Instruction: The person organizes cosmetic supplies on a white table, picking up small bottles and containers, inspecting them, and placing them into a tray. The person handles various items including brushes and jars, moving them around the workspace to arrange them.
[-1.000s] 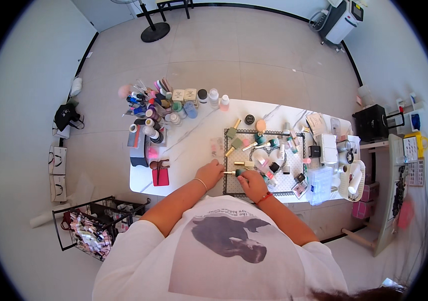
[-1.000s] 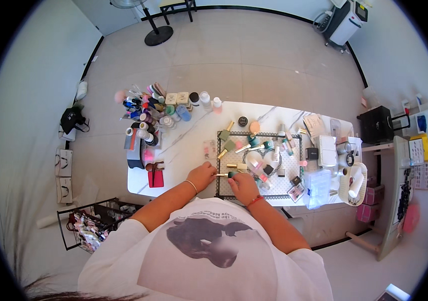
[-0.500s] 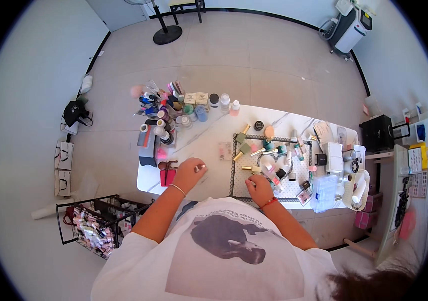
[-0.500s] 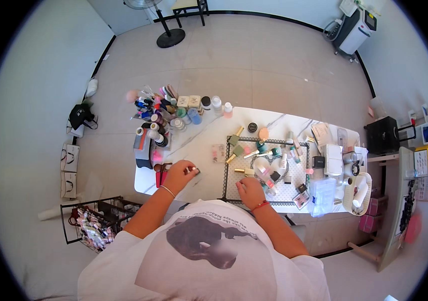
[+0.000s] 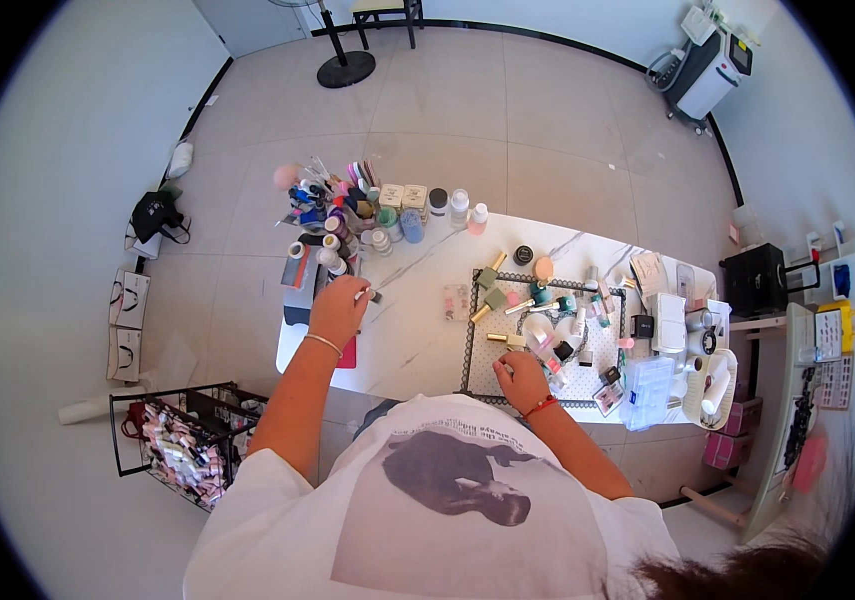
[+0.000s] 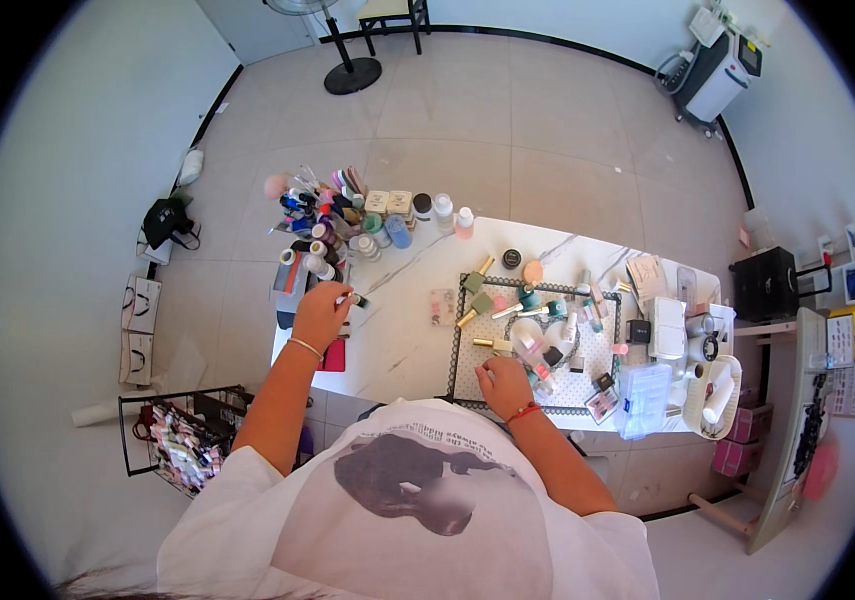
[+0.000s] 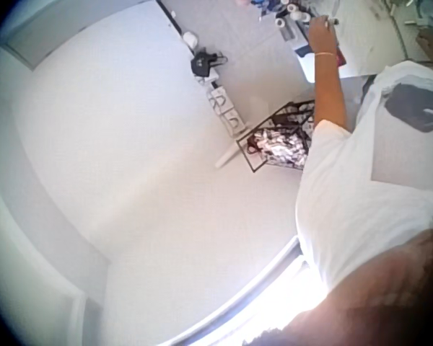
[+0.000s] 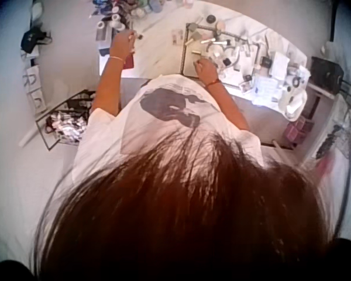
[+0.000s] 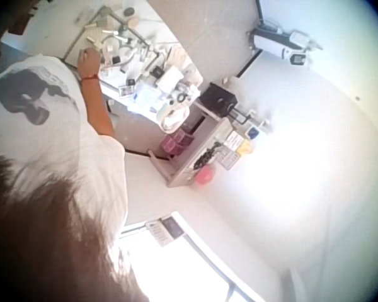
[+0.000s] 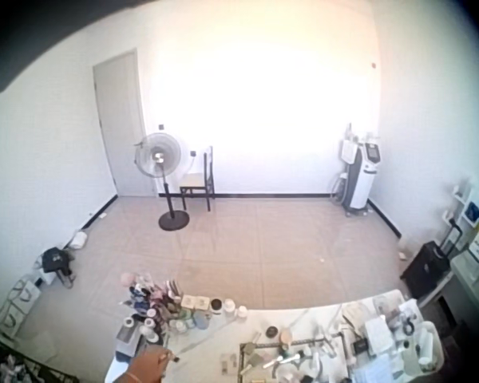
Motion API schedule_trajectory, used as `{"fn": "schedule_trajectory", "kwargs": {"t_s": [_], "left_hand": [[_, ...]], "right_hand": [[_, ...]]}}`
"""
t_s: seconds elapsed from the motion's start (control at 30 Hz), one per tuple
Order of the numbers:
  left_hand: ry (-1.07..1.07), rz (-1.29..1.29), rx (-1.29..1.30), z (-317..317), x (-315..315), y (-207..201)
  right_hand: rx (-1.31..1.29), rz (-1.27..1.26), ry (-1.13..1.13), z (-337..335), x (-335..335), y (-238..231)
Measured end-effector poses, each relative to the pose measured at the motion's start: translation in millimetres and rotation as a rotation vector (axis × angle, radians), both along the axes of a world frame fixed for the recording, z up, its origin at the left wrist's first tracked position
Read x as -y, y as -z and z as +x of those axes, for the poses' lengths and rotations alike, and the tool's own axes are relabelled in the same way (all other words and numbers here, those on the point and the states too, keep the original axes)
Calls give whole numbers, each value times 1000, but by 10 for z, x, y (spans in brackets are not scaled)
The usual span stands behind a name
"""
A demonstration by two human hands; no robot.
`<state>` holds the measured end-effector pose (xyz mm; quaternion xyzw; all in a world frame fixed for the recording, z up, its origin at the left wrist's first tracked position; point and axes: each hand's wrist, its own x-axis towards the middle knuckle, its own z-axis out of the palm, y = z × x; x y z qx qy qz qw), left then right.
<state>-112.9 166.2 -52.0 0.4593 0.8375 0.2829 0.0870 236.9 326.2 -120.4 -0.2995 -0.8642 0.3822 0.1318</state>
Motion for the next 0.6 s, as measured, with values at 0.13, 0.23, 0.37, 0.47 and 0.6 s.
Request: {"fn": "schedule_trajectory", "kwargs": {"t_s": [0.13, 0.23, 0.37, 0.47, 0.6], "left_hand": [[61, -13, -73, -86, -194, -92], [70, -73, -14, -63, -311, -161], [101, -77, -9, 68, -341, -37], [176, -78, 13, 248, -346, 7], [282, -117, 84, 544, -304, 45]], "right_hand": [[67, -10, -16, -4, -15, -28], [-25, 8, -16, -10, 3, -91], [-58, -114, 29, -15, -85, -114], [29, -121, -5, 52, -180, -115], [109, -174, -13, 145, -227, -208]]}}
